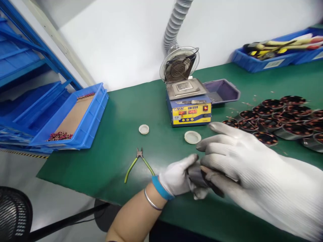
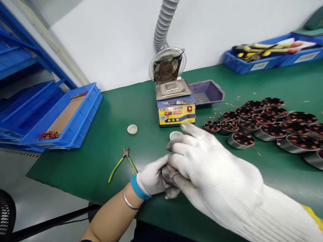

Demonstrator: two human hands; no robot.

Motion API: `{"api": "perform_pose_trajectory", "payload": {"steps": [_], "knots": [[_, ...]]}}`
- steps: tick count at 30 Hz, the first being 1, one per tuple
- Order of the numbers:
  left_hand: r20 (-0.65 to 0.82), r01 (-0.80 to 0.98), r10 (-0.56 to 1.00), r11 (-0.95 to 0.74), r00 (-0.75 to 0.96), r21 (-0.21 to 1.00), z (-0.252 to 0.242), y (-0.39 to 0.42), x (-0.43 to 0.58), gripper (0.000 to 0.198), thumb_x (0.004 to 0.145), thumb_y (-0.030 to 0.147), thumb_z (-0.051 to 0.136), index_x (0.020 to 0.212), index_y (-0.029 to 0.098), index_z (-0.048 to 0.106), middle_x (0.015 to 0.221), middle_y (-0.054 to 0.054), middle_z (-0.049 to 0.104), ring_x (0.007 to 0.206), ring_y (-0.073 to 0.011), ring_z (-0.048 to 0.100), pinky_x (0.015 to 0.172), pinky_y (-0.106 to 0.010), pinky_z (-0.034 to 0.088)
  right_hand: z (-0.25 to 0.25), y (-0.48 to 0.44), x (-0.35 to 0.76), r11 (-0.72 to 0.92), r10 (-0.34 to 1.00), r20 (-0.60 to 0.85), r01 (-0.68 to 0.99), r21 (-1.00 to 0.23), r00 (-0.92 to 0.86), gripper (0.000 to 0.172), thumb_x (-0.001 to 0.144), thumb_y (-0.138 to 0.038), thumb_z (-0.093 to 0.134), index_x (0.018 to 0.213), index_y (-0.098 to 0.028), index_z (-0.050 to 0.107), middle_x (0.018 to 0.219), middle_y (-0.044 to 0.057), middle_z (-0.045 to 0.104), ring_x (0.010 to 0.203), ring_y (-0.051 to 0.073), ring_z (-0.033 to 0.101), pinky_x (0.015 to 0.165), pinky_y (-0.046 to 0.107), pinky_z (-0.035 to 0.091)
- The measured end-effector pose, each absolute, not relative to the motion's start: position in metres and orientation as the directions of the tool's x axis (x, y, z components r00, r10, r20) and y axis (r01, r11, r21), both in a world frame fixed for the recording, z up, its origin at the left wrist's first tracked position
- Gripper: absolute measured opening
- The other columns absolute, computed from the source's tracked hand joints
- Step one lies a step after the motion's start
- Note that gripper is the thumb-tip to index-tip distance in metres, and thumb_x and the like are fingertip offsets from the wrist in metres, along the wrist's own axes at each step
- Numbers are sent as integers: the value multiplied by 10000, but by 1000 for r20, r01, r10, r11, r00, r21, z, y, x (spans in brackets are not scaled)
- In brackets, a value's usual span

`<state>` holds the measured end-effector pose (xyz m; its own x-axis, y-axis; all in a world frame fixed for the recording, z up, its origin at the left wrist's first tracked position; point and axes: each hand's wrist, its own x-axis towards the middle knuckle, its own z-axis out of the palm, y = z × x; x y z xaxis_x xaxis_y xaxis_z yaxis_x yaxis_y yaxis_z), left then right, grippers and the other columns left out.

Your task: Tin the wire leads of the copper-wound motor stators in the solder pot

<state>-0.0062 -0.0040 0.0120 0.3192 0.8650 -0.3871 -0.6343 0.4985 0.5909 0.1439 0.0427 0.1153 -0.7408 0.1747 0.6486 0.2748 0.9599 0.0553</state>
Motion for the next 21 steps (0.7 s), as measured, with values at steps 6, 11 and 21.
{"api": "perform_pose_trajectory", "payload": {"steps": [6,11,21], "knots": [[-200,-715,954,-21,-223,699,32,-14,-2,503,564,473,1042,820,205,703,825,-1,723,773,-143,678,770,-253,558,102,45,167,884,441,654,424,-198,-615,191,931,-215,603,756,-263,661,927,68,808,915,319,789,907,544,661],[-263,-788,964,128,-44,602,24,-13,2,473,722,503,947,1008,205,716,937,-56,764,880,-226,717,913,-372,566,88,36,164,565,823,427,456,-688,-376,272,956,-338,594,699,-265,643,1081,63,837,904,289,811,684,391,681],[-370,-885,928,147,-30,441,29,-1,-20,435,1038,550,496,967,205,751,1007,-101,786,1052,-287,742,1031,-441,540,67,40,160,909,414,727,292,-298,-548,167,958,-110,612,875,-255,602,924,27,778,1027,237,782,1206,561,521]]}}
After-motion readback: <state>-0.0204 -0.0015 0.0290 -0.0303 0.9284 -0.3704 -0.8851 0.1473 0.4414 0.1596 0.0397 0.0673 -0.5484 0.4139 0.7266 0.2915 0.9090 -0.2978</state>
